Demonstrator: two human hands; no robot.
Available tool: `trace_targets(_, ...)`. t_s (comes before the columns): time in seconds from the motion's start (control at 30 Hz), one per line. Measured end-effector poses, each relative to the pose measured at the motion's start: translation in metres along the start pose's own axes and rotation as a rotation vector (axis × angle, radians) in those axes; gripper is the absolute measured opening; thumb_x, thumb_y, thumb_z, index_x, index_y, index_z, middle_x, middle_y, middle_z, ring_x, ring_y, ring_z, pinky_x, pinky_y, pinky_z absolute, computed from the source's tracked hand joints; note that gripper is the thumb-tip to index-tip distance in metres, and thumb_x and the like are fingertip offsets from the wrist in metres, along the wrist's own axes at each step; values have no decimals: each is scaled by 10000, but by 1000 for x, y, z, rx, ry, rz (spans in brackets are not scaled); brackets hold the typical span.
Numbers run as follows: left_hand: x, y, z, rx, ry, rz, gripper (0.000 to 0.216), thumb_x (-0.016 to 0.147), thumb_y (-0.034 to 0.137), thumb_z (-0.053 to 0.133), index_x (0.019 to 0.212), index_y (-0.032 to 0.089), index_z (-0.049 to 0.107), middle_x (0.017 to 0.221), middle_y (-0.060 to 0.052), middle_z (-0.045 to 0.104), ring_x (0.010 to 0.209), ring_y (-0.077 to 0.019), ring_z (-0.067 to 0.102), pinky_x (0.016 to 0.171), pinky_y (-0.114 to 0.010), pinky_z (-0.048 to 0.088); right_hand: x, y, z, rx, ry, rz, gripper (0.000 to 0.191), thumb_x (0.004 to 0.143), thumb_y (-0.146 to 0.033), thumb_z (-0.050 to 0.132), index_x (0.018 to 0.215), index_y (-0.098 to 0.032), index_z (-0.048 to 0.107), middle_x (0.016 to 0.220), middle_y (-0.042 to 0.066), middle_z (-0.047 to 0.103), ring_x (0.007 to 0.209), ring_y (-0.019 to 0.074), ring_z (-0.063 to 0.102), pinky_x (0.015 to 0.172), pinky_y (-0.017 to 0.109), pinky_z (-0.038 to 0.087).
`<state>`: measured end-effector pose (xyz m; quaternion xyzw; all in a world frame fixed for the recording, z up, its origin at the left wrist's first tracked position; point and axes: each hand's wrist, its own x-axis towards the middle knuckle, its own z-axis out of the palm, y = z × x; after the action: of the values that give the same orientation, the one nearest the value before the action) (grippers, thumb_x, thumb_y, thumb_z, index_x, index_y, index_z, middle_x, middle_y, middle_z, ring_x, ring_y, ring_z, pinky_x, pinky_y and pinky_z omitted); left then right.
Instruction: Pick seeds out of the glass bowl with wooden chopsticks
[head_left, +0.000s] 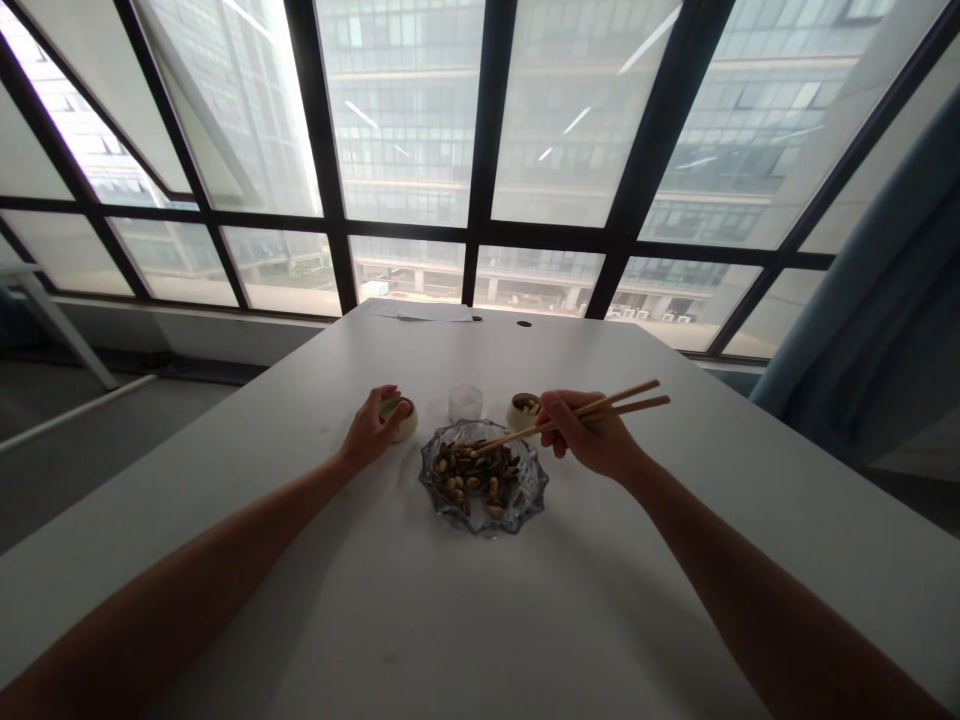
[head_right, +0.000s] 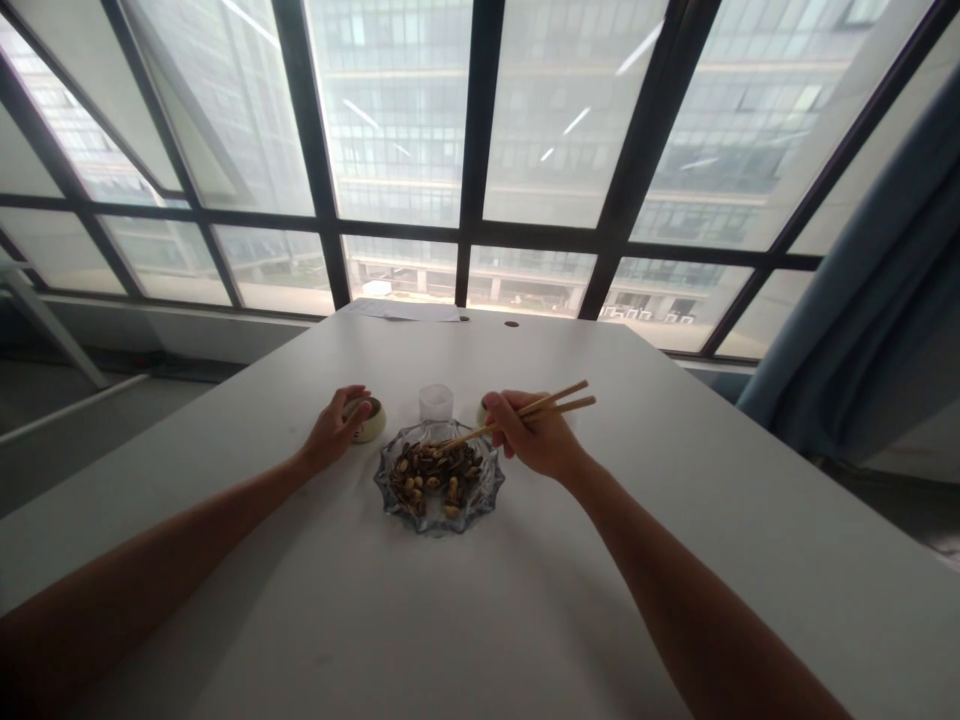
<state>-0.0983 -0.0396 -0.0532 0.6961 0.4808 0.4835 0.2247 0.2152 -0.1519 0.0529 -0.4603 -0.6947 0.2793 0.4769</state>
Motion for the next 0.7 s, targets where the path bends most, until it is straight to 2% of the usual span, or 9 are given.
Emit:
trace_targets(0.13, 1, 0, 0, 14, -3, -10, 698, 802, 721, 565, 1249, 187, 522, 1256, -148, 670, 1137, -288, 653, 998, -450, 500, -2, 7, 6, -104, -139, -73, 575, 896, -699, 513, 663, -189, 638, 543, 30, 638, 421, 124, 574, 385, 220, 453)
trace_targets(0.3, 1, 2, 0, 23, -15, -16, 668, 810, 682, 570, 1238, 171, 527, 1259, -149, 663, 1110, -281, 659, 986, -441, 510, -4, 9, 11, -155, -154, -100, 566, 915, -679, 501, 655, -195, 636, 517, 25, 628, 397, 127, 573, 375, 230, 452)
trace_targets(0.37, 0, 2, 0, 21, -19, -18, 670, 810, 679, 572, 1237, 164, 528, 1248, -152, 662, 1106, -282, 658, 978, -441, 515, -4, 10, 13, -104, -110, -57, 582, 886, -712, 516, 665, -189, 646, 502, 24, 626, 368, 123, 558, 348, 224, 432)
trace_targets(0.47, 2, -2, -2, -17, -45, -41, 698, 801, 673, 597, 1267, 161, 505, 1216, -155, 672, 1062, -275, 674, 950, -446, 532, 1, 15, 12, 0, 34, 71, 617, 814, -764, 564, 645, -175, 641, 462, 29, 615, 323, 117, 528, 305, 213, 394)
trace_targets(0.57, 6, -8, -8, -59, -163, -57, 809, 716, 631, 717, 1327, 170, 452, 1213, -152, 677, 1025, -263, 691, 942, -444, 543, 10, 27, 7, 128, 186, 205, 620, 751, -773, 617, 598, -172, 615, 425, 36, 599, 279, 111, 482, 278, 218, 374)
trace_targets(0.7, 9, -10, -15, -47, -303, -20, 889, 593, 554, 824, 1310, 167, 468, 1185, -139, 690, 1058, -282, 683, 967, -444, 536, 20, 42, 2, 264, 270, 303, 582, 732, -737, 641, 583, -176, 598, 403, 42, 585, 269, 112, 459, 267, 222, 355)
